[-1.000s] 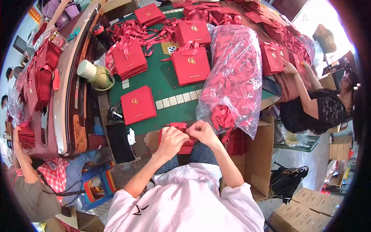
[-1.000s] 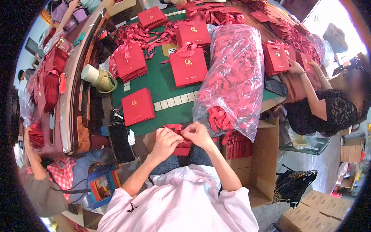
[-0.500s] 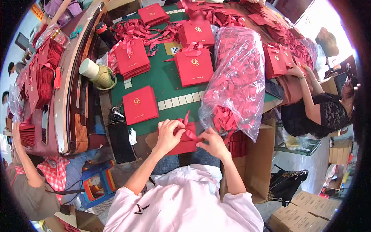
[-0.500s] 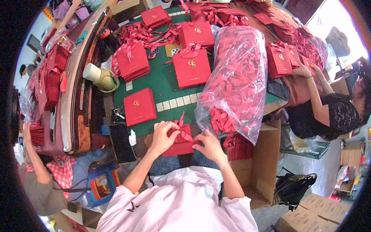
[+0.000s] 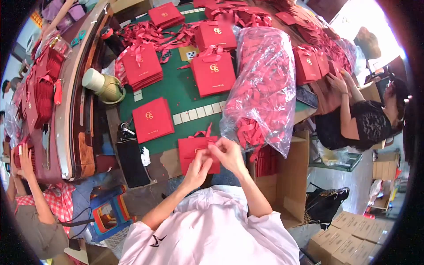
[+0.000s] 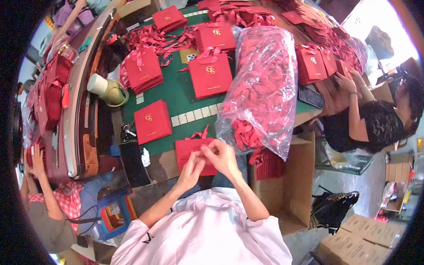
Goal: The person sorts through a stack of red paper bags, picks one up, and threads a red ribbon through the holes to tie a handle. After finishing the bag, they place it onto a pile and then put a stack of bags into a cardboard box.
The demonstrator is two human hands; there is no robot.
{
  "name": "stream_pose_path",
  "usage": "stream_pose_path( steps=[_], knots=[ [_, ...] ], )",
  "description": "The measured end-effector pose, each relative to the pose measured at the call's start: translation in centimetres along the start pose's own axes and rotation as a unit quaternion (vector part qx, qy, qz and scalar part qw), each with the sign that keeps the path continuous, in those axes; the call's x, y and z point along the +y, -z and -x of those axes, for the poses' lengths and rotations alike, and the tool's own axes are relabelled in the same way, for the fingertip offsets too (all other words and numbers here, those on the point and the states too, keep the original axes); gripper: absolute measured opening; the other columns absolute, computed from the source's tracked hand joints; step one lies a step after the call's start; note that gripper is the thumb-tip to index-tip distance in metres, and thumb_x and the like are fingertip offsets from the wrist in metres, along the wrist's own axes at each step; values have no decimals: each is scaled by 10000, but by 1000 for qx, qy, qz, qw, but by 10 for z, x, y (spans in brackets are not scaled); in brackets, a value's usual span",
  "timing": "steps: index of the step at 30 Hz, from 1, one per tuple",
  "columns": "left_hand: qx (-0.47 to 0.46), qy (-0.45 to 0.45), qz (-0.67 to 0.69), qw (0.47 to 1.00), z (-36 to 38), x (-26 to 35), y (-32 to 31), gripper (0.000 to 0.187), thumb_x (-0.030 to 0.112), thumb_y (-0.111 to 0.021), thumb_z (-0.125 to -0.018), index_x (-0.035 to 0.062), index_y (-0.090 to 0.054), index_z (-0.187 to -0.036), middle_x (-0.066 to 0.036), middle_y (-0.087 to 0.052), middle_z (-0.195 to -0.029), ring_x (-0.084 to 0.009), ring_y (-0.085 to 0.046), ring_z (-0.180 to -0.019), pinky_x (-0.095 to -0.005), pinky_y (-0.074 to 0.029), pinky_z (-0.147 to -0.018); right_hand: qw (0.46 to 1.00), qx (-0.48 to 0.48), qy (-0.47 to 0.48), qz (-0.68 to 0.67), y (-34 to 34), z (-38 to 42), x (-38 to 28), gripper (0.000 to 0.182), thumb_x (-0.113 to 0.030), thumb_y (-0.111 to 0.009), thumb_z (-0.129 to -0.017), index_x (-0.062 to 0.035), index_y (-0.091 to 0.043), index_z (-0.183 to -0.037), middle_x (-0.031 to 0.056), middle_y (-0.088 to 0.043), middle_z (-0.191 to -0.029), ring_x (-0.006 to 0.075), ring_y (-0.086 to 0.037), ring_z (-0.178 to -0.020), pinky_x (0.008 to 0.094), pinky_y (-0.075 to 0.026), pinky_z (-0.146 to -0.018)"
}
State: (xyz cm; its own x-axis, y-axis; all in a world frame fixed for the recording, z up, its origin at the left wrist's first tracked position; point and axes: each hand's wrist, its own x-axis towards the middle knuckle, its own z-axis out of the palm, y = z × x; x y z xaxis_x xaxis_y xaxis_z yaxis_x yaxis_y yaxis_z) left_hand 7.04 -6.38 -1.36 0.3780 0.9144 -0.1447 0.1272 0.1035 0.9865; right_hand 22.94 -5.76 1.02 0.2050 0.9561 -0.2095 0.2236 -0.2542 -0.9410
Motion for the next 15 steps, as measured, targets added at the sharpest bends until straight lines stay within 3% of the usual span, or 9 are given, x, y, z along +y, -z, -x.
stream_pose_path(
  steps=[2, 4, 6, 8, 10, 11, 14, 15],
  knots=[
    [-30, 6, 11, 999, 11, -10, 3, 177, 113, -560, -976, -11, -547, -1102, -127, -658, -962, -201, -662, -899, -327, -518, -786, 999, 33, 17, 26, -8, -5, 8, 281, -262, -727, -861, -11, -628, -780, 60, -593, -604, 105, -526, -553, 315, -436, -530],
    [-81, 3, -69, 994, 17, -14, 10, 221, 113, -579, -969, 2, -526, -1153, -109, -648, -972, -197, -652, -906, -316, -512, -799, 998, 62, 34, 0, -12, -8, 8, 278, -249, -720, -858, -11, -617, -761, 53, -582, -592, 99, -514, -551, 314, -420, -520],
    [-70, 33, -9, 997, 18, -13, 9, 274, 124, -625, -941, 15, -531, -1174, -87, -635, -1009, -182, -621, -962, -304, -504, -815, 997, 61, 27, -23, -15, -9, 8, 279, -247, -719, -858, -10, -614, -755, 45, -578, -589, 92, -506, -549, 311, -415, -518],
    [36, -10, 11, 999, 11, -7, 9, 279, 99, -626, -935, 2, -553, -1187, -68, -612, -1117, -144, -583, -1028, -290, -491, -860, 997, 57, 22, -50, -15, -9, 10, 280, -244, -717, -858, -9, -611, -749, 36, -574, -585, 84, -498, -548, 309, -411, -516],
    [47, -33, -25, 998, 2, -3, 13, 277, 96, -660, -904, 6, -586, -1155, -84, -603, -1140, -169, -579, -1038, -299, -495, -873, 998, 26, 1, -58, -19, -7, 11, 278, -236, -714, -864, -8, -610, -742, 7, -570, -591, 63, -485, -557, 290, -404, -516],
    [13, -50, -74, 996, -1, -8, 14, 270, 88, -667, -892, 12, -593, -1141, -87, -609, -1118, -183, -584, -1022, -300, -495, -865, 998, 12, 3, -64, -20, -6, 11, 239, -168, -693, -909, -22, -601, -743, -29, -601, -650, 25, -511, -592, 212, -394, -520],
    [-12, -71, -137, 988, 1, -7, 12, 186, 119, -673, -889, 23, -618, -1038, -131, -628, -945, -275, -585, -913, -351, -476, -770, 990, 41, -9, -136, -21, -6, 6, 274, -227, -718, -877, -5, -618, -751, -15, -565, -602, 48, -472, -570, 260, -394, -516],
    [-15, -41, -134, 990, 4, -8, 13, 175, 124, -664, -899, 20, -612, -1030, -130, -627, -938, -271, -593, -897, -352, -478, -765, 995, 61, 0, -78, -16, -7, 4, 268, -219, -723, -876, 1, -622, -763, -7, -577, -605, 47, -475, -573, 259, -396, -515]
  ],
)
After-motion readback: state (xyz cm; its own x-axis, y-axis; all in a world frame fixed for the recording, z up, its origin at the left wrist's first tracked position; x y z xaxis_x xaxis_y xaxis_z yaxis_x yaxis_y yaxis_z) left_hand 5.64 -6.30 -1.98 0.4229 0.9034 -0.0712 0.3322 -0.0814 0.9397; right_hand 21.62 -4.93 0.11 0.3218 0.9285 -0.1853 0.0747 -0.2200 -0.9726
